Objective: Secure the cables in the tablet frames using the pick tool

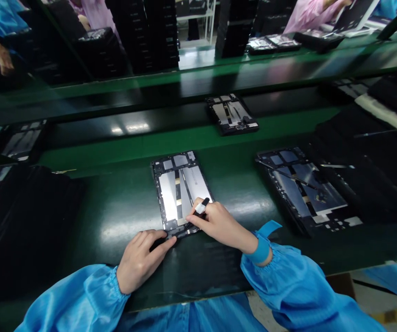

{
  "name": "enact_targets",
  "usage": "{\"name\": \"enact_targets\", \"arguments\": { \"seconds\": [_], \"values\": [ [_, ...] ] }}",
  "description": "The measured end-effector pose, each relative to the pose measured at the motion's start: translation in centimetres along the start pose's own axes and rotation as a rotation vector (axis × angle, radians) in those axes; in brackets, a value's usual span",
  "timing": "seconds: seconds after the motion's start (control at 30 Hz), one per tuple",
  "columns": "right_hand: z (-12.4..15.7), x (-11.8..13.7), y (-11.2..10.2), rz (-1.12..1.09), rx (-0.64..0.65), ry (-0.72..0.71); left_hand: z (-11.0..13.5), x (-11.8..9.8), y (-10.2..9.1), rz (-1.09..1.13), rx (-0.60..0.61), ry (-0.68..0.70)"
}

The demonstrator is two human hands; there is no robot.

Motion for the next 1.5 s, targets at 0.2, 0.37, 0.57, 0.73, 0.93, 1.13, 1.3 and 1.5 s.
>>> {"name": "enact_targets", "arguments": {
  "seconds": [0.2, 0.37, 0.57, 0.73, 0.93, 1.13, 1.3, 1.5],
  "values": [
    [-0.2, -0.9, 0.0, -0.138, -0.019, 0.022, 0.0, 0.0, 0.3, 0.003, -0.013, -0.009],
    [-0.1, -1.1, 0.0, -0.120, -0.022, 0.039, 0.1, -0.3, 0.5, -0.056, -0.006, 0.044],
    [-0.1, -0.9, 0.0, -0.073, -0.023, 0.039, 0.1, -0.5, 0.6, -0.107, 0.020, 0.062],
    [-0.2, -0.7, -0.1, -0.031, -0.030, 0.012, -0.1, -0.3, 0.7, -0.070, 0.008, 0.020],
    [-0.2, -0.5, 0.0, 0.003, -0.039, -0.003, -1.7, -1.0, 0.9, -0.087, 0.072, -0.030],
    [0.4, -2.1, -2.4, -0.218, -0.329, -0.072, -1.0, 0.0, 0.8, 0.060, 0.091, 0.026],
    [-0.1, -4.6, -3.7, -0.610, -0.619, -0.028, -1.0, 0.3, -0.3, 0.061, -0.008, 0.041],
    [-4.6, -3.3, -1.3, -0.677, -0.328, 0.018, -5.4, 1.9, 2.1, -0.225, 0.016, 0.052]
  ]
}}
Point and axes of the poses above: each hand's wrist, its own z-axis away from the middle knuckle, its own y-axis out of the palm, x = y × z, the point moved 7 cm from there along -z, towards the middle knuckle, and after that the axes turned 9 degrees about -z, right-handed, at the moved point
